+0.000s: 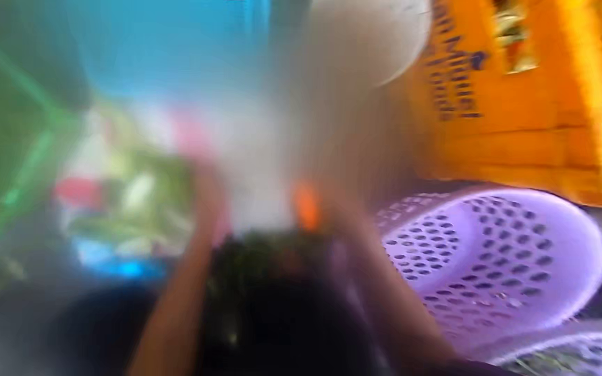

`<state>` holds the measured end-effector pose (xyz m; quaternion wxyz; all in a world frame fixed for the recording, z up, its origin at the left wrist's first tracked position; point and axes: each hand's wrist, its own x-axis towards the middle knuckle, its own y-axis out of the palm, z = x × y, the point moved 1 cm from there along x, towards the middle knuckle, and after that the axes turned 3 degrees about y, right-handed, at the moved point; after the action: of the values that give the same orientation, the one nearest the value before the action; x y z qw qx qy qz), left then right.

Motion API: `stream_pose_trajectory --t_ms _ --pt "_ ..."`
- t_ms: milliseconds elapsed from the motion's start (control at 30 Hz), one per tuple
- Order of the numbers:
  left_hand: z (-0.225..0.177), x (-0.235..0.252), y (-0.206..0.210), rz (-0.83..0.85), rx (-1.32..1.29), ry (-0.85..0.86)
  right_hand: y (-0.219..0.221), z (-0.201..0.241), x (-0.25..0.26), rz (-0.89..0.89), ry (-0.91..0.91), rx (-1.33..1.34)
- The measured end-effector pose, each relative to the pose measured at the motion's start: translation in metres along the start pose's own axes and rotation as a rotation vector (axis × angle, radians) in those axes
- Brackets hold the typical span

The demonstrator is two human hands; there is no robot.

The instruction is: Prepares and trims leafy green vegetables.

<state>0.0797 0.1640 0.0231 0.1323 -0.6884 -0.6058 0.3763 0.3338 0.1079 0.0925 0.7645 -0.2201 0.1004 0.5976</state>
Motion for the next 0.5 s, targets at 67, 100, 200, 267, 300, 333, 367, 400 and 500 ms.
stream_pose_trajectory --t_ms 67,100,200,267,300,333,367,400,500 --pt "0.008 -0.01 0.005 0.006 -0.212 -0.009 0.062 -0.035 -0.006 0.209 0.295 0.134" --pt "0.01 -0.015 0.009 0.033 -0.211 0.071 0.086 -0.038 -0.005 0.253 0.4 0.239" --pt "0.015 -0.032 0.015 0.16 0.044 0.311 0.132 -0.04 -0.001 0.14 0.405 0.177" --pt "0.018 -0.043 0.004 0.172 0.239 0.328 0.135 -0.05 -0.002 0.022 0.182 -0.09" --pt "0.017 -0.049 -0.004 0.179 0.255 0.294 0.13 -0.057 -0.002 0.001 0.07 -0.254" --pt "0.017 -0.049 -0.012 0.18 0.241 0.241 0.125 -0.059 0.002 -0.002 -0.012 -0.429" --pt "0.016 -0.051 -0.023 0.16 0.187 0.198 0.125 -0.058 0.012 0.004 -0.06 -0.578" --pt "0.018 -0.056 -0.035 0.116 0.152 0.166 0.129 -0.056 0.021 0.018 -0.081 -0.686" --pt "0.043 -0.051 -0.067 -0.222 0.317 0.133 0.137 -0.065 0.018 0.187 -0.14 -0.886"
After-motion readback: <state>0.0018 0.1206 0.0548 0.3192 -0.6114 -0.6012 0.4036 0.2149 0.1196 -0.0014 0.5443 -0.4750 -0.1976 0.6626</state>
